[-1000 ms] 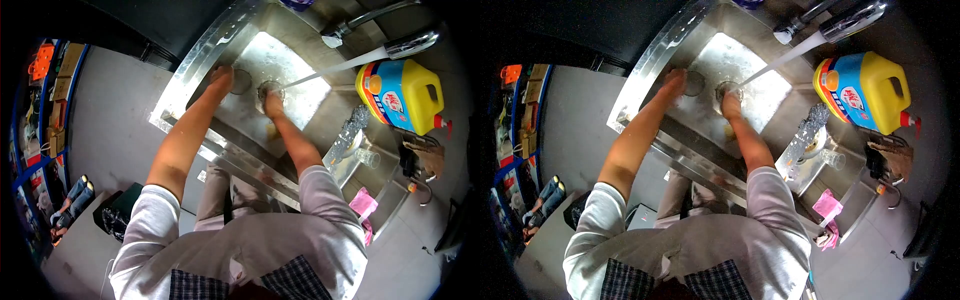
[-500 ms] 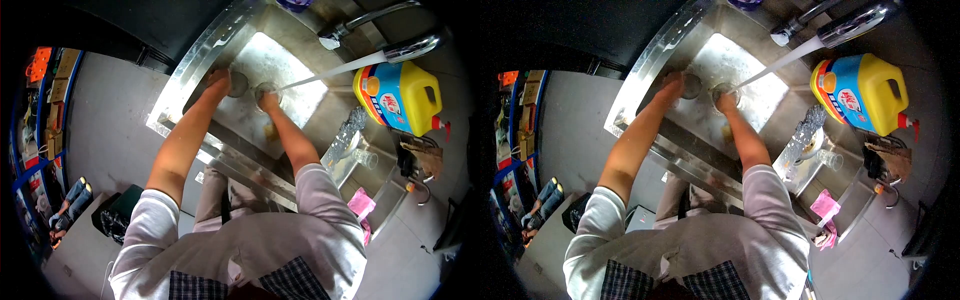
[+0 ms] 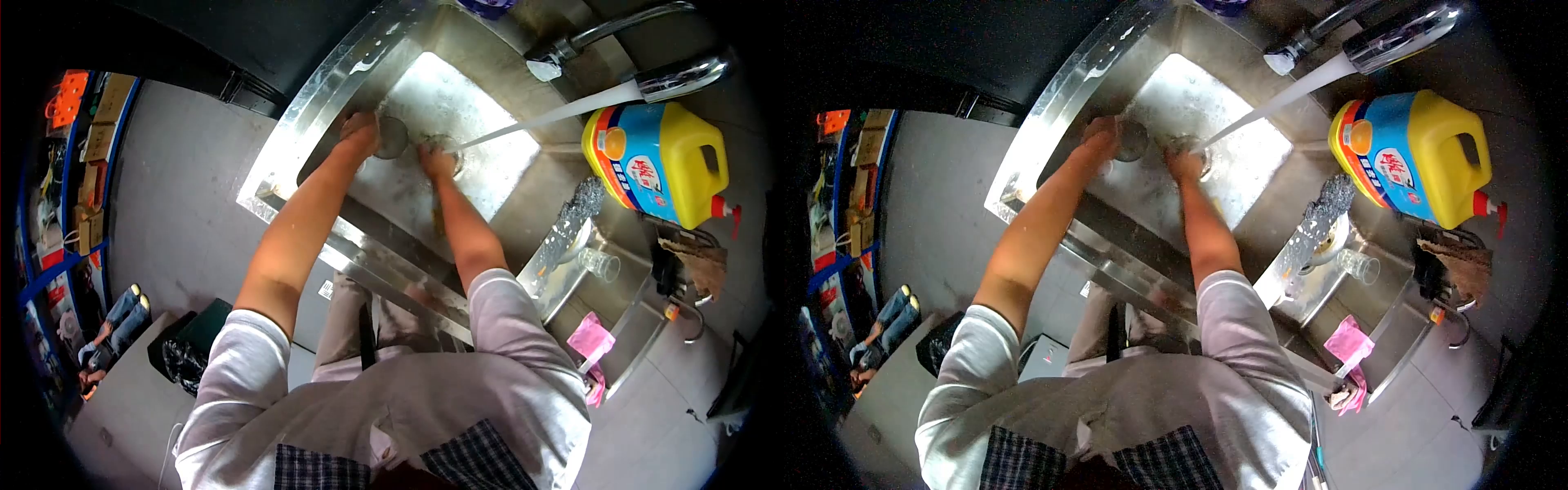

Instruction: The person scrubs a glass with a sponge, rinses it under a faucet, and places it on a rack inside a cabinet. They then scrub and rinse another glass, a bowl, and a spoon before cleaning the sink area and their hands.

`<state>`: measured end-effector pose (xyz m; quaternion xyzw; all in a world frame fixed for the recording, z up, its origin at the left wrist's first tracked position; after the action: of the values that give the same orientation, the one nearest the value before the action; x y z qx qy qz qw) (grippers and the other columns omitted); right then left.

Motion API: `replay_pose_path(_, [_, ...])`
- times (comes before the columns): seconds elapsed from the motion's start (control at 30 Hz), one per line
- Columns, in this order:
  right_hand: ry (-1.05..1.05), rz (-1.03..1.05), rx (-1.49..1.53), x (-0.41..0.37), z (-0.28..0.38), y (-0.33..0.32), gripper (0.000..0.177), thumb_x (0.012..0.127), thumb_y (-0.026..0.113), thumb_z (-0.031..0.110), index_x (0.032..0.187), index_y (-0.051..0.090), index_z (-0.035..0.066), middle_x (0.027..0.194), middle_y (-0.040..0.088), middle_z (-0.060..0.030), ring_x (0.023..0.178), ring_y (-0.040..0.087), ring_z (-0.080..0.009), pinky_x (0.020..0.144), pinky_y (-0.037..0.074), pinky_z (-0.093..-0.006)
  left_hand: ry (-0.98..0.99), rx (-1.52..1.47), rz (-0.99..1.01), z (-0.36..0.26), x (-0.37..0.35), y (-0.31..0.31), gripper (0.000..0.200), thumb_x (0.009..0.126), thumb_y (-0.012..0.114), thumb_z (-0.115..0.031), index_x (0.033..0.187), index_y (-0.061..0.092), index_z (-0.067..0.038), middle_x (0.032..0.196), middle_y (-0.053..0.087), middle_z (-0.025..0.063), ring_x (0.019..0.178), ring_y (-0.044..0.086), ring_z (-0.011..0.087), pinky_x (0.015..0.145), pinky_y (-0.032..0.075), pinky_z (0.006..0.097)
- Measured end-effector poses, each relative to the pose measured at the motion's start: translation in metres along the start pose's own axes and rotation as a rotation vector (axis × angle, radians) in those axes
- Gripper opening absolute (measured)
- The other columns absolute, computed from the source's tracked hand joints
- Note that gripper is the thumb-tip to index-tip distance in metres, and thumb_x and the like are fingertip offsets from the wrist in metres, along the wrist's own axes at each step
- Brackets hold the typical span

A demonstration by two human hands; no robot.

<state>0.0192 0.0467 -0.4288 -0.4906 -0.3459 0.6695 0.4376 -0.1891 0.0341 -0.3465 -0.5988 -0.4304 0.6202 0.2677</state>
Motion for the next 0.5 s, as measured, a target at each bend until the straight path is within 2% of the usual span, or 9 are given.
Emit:
replay_pose_path(0.07, [0.007,0.036,0.009,0.001,0.001,0.001,0.058,0.09,0.039,0.053,0.101,0.06,0.0,0.091,0.063,-0.0273,0.089,0.062,-0.0407,0.077,0.047,-0.0479,-0.033,-0.227,-0.07,0.008,0.004,0.011,0.023,0.076,0.06,-0.014,0.096,0.067,-0.005,0.099,0.066,0.016,0.095,0.064,0.0342,0.084,0.049,0.0416])
replay_pose_path(0.1, [0.015,0.072,0.034,0.0,0.002,0.002,0.058,0.09,0.039,0.054,0.1,0.06,0.0,0.088,0.064,-0.0266,0.085,0.062,-0.0408,0.075,0.048,-0.0485,-0.09,-0.468,-0.128,0.016,-0.002,0.009,0.021,0.076,0.059,-0.013,0.094,0.067,-0.005,0.098,0.067,0.0158,0.094,0.064,0.0348,0.083,0.05,0.0419])
replay_pose_path(0.13, [0.024,0.111,0.058,-0.001,0.004,0.004,0.058,0.09,0.039,0.054,0.1,0.06,0.001,0.085,0.065,-0.026,0.082,0.063,-0.0409,0.072,0.048,-0.0491,-0.087,-0.522,-0.173,0.018,-0.006,0.008,0.02,0.076,0.059,-0.012,0.093,0.068,-0.005,0.097,0.067,0.0162,0.094,0.064,0.0355,0.082,0.05,0.0422])
replay_pose_path(0.17, [0.041,0.015,0.068,-0.001,0.006,0.001,0.055,0.09,0.041,0.052,0.098,0.061,0.001,0.084,0.064,-0.0253,0.08,0.063,-0.0397,0.07,0.048,-0.0487,-0.082,-0.575,-0.219,0.021,-0.011,0.007,0.019,0.076,0.059,-0.011,0.092,0.068,-0.005,0.097,0.067,0.0167,0.094,0.064,0.0362,0.081,0.051,0.0425])
replay_pose_path(0.23, [0.084,-0.173,0.086,-0.005,0.007,-0.001,0.049,0.089,0.046,0.048,0.094,0.062,0.001,0.083,0.064,-0.0239,0.077,0.063,-0.0373,0.067,0.047,-0.048,0.051,-0.305,-0.277,0.009,-0.026,-0.017,0.018,0.076,0.059,-0.009,0.091,0.068,-0.004,0.098,0.066,0.0188,0.095,0.063,0.0375,0.08,0.051,0.0432])
replay_pose_path(0.3, [0.002,-0.21,0.149,-0.011,0.01,-0.01,0.046,0.091,0.046,0.045,0.09,0.062,0.002,0.076,0.063,-0.0239,0.071,0.062,-0.04,0.065,0.046,-0.0502,0.008,-0.629,-0.266,0.026,0.012,0.035,0.019,0.076,0.059,-0.009,0.092,0.067,-0.004,0.098,0.066,0.0193,0.095,0.063,0.0368,0.081,0.051,0.0425])
replay_pose_path(0.37, [-0.064,-0.236,0.193,-0.014,0.011,-0.017,0.042,0.091,0.047,0.042,0.088,0.061,0.002,0.075,0.063,-0.0246,0.069,0.06,-0.042,0.064,0.045,-0.0514,-0.07,-0.755,-0.216,0.029,0.017,0.045,0.019,0.076,0.058,-0.01,0.093,0.067,-0.005,0.098,0.065,0.0199,0.095,0.063,0.0363,0.081,0.051,0.0422])
replay_pose_path(0.4, [-0.09,-0.243,0.207,-0.01,0.009,-0.014,0.041,0.091,0.048,0.04,0.088,0.061,0.002,0.077,0.062,-0.0253,0.069,0.06,-0.0426,0.064,0.045,-0.0516,-0.126,-0.716,-0.173,0.024,0.002,0.022,0.02,0.076,0.058,-0.011,0.093,0.067,-0.005,0.098,0.065,0.0203,0.095,0.063,0.0362,0.081,0.051,0.0422])
replay_pose_path(0.5, [-0.137,-0.156,0.329,-0.005,0.004,-0.015,0.037,0.09,0.05,0.036,0.089,0.061,0.001,0.079,0.063,-0.0242,0.071,0.06,-0.0403,0.065,0.045,-0.0504,-0.06,-0.4,-0.196,0.019,-0.009,-0.002,0.02,0.084,0.052,-0.021,0.087,0.065,-0.005,0.094,0.065,0.0195,0.092,0.063,0.0359,0.076,0.051,0.0435])
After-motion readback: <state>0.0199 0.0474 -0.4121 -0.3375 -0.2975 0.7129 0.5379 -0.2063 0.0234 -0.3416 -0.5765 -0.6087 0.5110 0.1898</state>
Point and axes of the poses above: each hand's wrist, its own x-axis towards the middle knuckle, its own y-axis out of the palm, z = x × y, the point moved 5 cm from there along x, towards the middle knuckle
